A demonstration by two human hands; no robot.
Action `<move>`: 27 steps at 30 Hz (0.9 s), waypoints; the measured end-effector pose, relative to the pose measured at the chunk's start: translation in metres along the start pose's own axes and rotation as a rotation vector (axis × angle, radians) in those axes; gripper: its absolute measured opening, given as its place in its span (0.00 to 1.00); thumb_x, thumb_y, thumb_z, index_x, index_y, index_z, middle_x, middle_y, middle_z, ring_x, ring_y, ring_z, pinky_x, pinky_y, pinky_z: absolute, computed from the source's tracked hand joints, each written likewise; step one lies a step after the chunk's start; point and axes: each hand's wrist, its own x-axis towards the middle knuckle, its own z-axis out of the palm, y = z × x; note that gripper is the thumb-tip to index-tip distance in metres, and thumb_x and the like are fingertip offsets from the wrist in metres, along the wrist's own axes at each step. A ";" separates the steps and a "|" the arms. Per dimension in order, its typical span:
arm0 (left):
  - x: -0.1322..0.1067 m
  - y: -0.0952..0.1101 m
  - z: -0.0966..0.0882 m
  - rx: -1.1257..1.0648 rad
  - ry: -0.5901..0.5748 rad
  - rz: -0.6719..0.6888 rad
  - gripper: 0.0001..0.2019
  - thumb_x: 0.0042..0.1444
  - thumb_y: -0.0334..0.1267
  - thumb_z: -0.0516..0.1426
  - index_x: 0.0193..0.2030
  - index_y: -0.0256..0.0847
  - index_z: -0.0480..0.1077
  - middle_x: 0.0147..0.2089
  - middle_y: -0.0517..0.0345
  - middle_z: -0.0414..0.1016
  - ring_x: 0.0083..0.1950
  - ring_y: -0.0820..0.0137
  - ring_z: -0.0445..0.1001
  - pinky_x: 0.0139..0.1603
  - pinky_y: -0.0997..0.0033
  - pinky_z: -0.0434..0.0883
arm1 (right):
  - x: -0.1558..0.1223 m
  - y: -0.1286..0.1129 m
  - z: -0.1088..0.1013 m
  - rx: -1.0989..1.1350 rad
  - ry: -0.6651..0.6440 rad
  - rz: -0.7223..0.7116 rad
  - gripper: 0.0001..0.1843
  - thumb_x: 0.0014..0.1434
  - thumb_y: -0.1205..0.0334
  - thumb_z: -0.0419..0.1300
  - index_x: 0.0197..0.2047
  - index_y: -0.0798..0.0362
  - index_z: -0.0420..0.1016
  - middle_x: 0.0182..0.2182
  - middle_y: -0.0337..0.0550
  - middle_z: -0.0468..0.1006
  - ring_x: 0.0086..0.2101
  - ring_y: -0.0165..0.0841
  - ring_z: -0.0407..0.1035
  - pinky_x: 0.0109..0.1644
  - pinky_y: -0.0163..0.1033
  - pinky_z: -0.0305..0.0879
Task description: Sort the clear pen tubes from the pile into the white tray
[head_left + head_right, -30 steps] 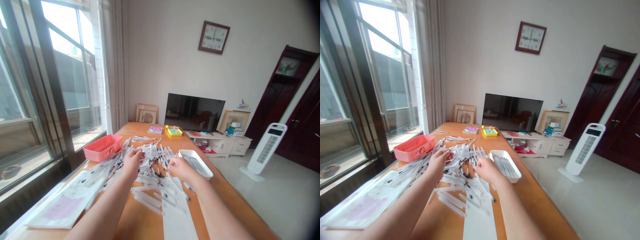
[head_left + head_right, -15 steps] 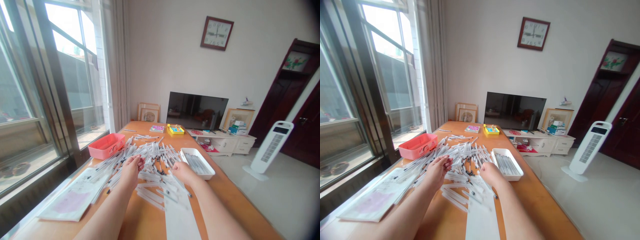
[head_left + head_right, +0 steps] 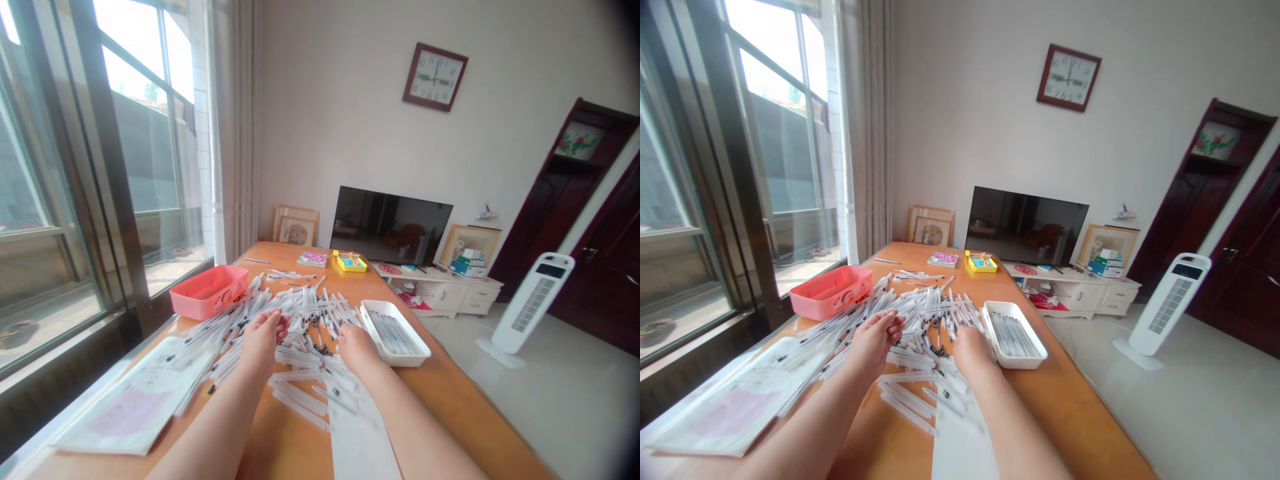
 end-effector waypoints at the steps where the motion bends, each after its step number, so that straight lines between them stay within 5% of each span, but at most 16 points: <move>1: 0.002 0.001 -0.001 -0.006 0.011 0.002 0.16 0.44 0.43 0.65 0.37 0.37 0.70 0.34 0.51 0.78 0.30 0.71 0.75 0.32 0.70 0.70 | 0.002 -0.002 0.001 -0.007 -0.004 0.002 0.07 0.60 0.63 0.57 0.35 0.51 0.77 0.33 0.48 0.79 0.36 0.38 0.72 0.35 0.37 0.54; 20: 0.008 0.015 -0.008 0.029 0.099 0.025 0.16 0.43 0.44 0.65 0.38 0.38 0.71 0.34 0.50 0.78 0.30 0.70 0.74 0.31 0.70 0.69 | 0.024 -0.013 0.010 0.003 -0.022 0.073 0.04 0.54 0.64 0.60 0.32 0.52 0.77 0.33 0.51 0.80 0.36 0.42 0.73 0.34 0.39 0.58; 24: 0.002 0.015 -0.005 0.125 0.027 0.033 0.16 0.45 0.45 0.64 0.38 0.37 0.71 0.36 0.49 0.78 0.30 0.71 0.73 0.33 0.69 0.68 | 0.019 -0.010 0.006 0.329 0.033 0.024 0.04 0.51 0.63 0.61 0.26 0.53 0.72 0.26 0.44 0.77 0.31 0.35 0.70 0.31 0.35 0.56; 27: -0.005 0.017 0.001 0.229 -0.040 0.020 0.15 0.45 0.44 0.64 0.37 0.38 0.72 0.37 0.49 0.78 0.32 0.68 0.75 0.34 0.68 0.67 | 0.012 -0.011 -0.001 0.610 -0.034 -0.006 0.06 0.52 0.60 0.59 0.31 0.53 0.71 0.25 0.40 0.77 0.25 0.30 0.67 0.28 0.33 0.55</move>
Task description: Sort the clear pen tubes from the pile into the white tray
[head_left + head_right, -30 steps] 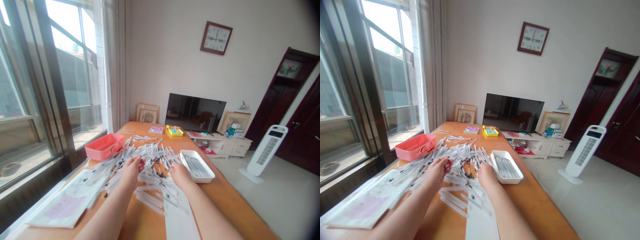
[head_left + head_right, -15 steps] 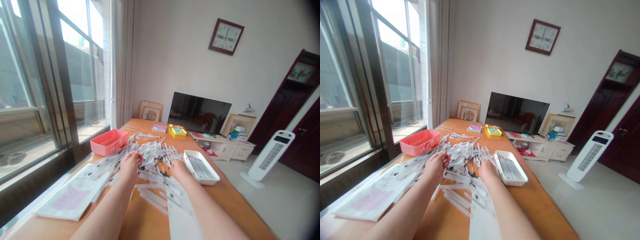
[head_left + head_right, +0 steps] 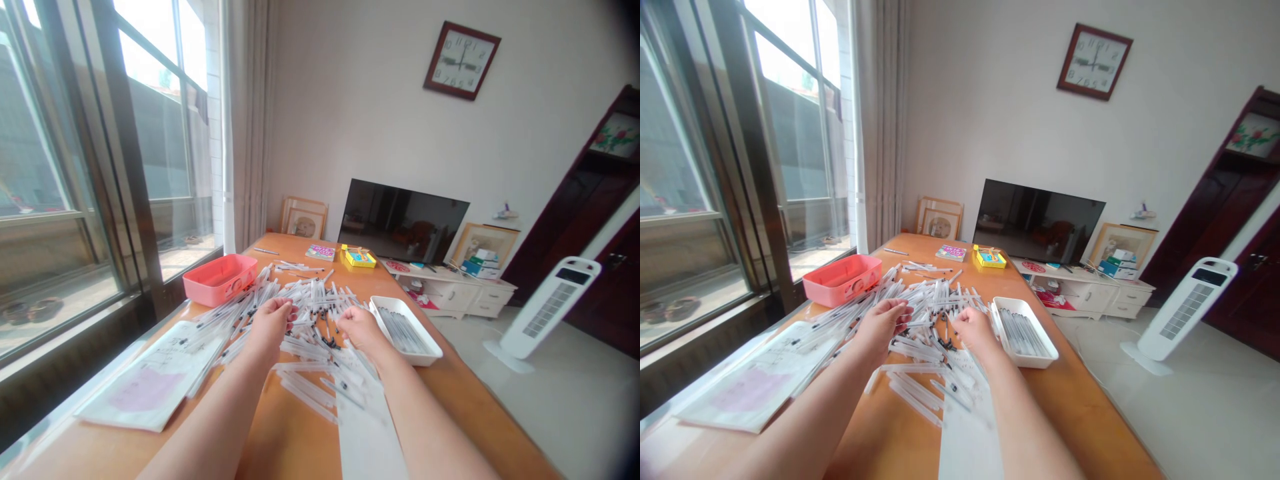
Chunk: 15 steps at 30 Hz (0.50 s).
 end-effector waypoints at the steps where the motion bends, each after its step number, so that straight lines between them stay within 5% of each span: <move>1: -0.003 0.001 0.002 0.031 -0.025 -0.001 0.15 0.44 0.44 0.64 0.37 0.38 0.73 0.37 0.49 0.79 0.33 0.67 0.75 0.34 0.67 0.67 | -0.003 -0.002 -0.002 0.116 -0.051 0.019 0.07 0.53 0.58 0.59 0.32 0.53 0.70 0.24 0.40 0.76 0.23 0.28 0.65 0.26 0.32 0.54; 6: -0.010 0.004 0.006 0.165 -0.169 0.014 0.12 0.45 0.42 0.63 0.36 0.39 0.74 0.34 0.50 0.78 0.33 0.64 0.75 0.32 0.67 0.66 | -0.014 -0.007 -0.012 0.552 -0.244 0.073 0.12 0.48 0.59 0.64 0.32 0.52 0.65 0.20 0.35 0.72 0.19 0.24 0.59 0.22 0.30 0.47; 11: -0.005 -0.007 -0.003 0.470 -0.158 0.267 0.07 0.45 0.33 0.60 0.34 0.41 0.76 0.31 0.52 0.77 0.32 0.62 0.73 0.34 0.66 0.65 | -0.009 0.003 -0.020 0.591 -0.230 0.114 0.11 0.50 0.59 0.60 0.37 0.52 0.68 0.18 0.32 0.68 0.18 0.24 0.55 0.22 0.29 0.44; 15: -0.006 -0.016 -0.011 0.932 -0.281 0.464 0.14 0.47 0.28 0.56 0.38 0.45 0.78 0.39 0.51 0.78 0.41 0.60 0.74 0.43 0.65 0.66 | -0.003 0.014 -0.019 0.438 -0.162 0.089 0.11 0.53 0.59 0.54 0.39 0.53 0.70 0.19 0.34 0.69 0.20 0.26 0.59 0.24 0.30 0.50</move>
